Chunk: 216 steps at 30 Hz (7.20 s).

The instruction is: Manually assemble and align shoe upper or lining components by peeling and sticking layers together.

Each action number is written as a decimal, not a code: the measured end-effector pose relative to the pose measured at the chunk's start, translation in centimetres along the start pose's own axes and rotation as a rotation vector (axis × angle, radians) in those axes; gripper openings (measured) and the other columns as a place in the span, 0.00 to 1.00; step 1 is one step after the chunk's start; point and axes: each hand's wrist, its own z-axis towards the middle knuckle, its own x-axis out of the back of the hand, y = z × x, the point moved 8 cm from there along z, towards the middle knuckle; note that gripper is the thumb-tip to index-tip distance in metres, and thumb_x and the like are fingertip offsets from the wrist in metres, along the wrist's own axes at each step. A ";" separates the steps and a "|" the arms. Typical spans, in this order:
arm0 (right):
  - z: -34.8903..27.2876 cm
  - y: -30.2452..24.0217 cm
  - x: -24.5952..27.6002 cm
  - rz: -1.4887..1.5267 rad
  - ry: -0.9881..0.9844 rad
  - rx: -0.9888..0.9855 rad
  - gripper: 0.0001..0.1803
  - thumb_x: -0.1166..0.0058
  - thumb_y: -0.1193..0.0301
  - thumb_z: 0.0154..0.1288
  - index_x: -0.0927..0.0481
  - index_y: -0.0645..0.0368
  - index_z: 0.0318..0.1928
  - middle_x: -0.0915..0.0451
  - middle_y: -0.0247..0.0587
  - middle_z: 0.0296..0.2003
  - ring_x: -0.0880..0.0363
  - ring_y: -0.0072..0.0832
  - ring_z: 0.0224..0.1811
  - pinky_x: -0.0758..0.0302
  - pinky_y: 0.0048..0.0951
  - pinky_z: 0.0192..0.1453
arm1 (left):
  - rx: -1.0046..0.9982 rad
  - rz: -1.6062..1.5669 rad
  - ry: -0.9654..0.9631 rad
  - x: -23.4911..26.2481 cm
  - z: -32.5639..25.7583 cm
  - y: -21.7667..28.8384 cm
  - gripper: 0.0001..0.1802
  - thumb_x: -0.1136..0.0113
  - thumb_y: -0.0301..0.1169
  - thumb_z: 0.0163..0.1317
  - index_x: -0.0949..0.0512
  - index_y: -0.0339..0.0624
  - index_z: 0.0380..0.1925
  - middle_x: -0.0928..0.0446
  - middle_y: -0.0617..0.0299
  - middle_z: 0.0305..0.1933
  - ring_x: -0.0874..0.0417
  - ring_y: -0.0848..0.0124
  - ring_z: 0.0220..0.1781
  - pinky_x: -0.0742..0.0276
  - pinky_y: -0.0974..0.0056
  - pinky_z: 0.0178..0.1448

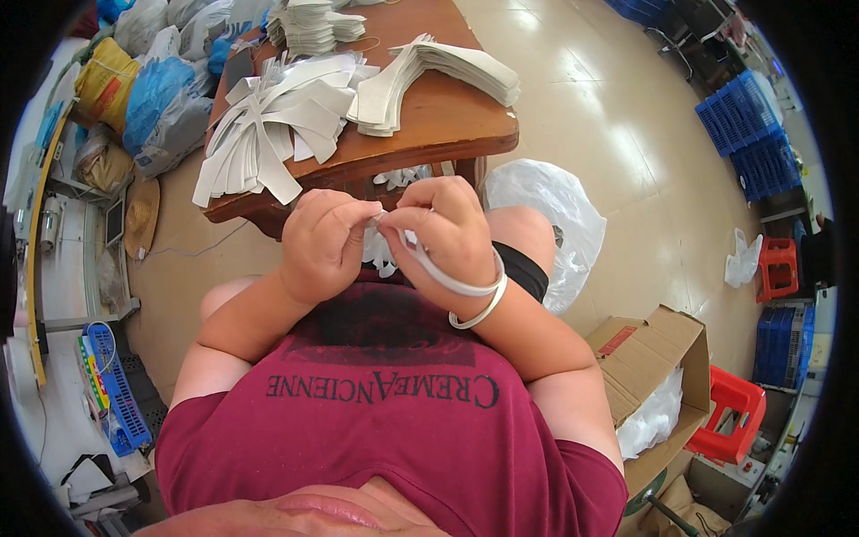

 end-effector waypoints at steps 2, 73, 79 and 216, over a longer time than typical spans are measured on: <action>0.5 0.4 0.1 0.019 -0.044 -0.043 0.14 0.32 0.82 0.43 0.20 0.57 0.32 0.25 0.40 0.35 0.25 0.38 0.37 0.27 0.35 0.39 | -0.093 0.084 -0.009 0.1 -0.1 0.4 0.15 0.39 0.19 0.49 0.20 0.42 0.39 0.21 0.60 0.33 0.21 0.61 0.34 0.28 0.59 0.39; 0.8 1.3 -0.9 0.158 -0.058 0.079 0.11 0.54 0.86 0.68 0.35 0.57 0.44 0.17 0.53 0.46 0.18 0.43 0.47 0.24 0.39 0.54 | 1.201 -1.396 -0.495 -8.3 -5.5 -5.4 0.29 0.40 0.33 0.65 0.35 0.36 0.63 0.19 0.57 0.43 0.20 0.76 0.35 0.26 0.72 0.32; -0.1 0.7 -0.9 0.369 -0.236 0.205 0.16 0.50 0.89 0.60 0.34 0.57 0.42 0.16 0.46 0.36 0.17 0.39 0.36 0.23 0.45 0.51 | 1.178 -1.427 -0.014 -5.4 -4.2 -9.3 0.25 0.47 0.22 0.67 0.36 0.43 0.63 0.20 0.58 0.38 0.16 0.69 0.38 0.20 0.65 0.45; 4.2 13.7 -12.9 0.092 -1.069 -0.286 0.21 0.36 0.53 0.56 0.18 0.60 0.35 0.18 0.49 0.36 0.20 0.46 0.42 0.24 0.39 0.47 | 1.160 0.473 -0.020 9.2 -5.0 -32.3 0.30 0.35 0.47 0.55 0.21 0.38 0.53 0.17 0.50 0.48 0.15 0.57 0.49 0.22 0.59 0.55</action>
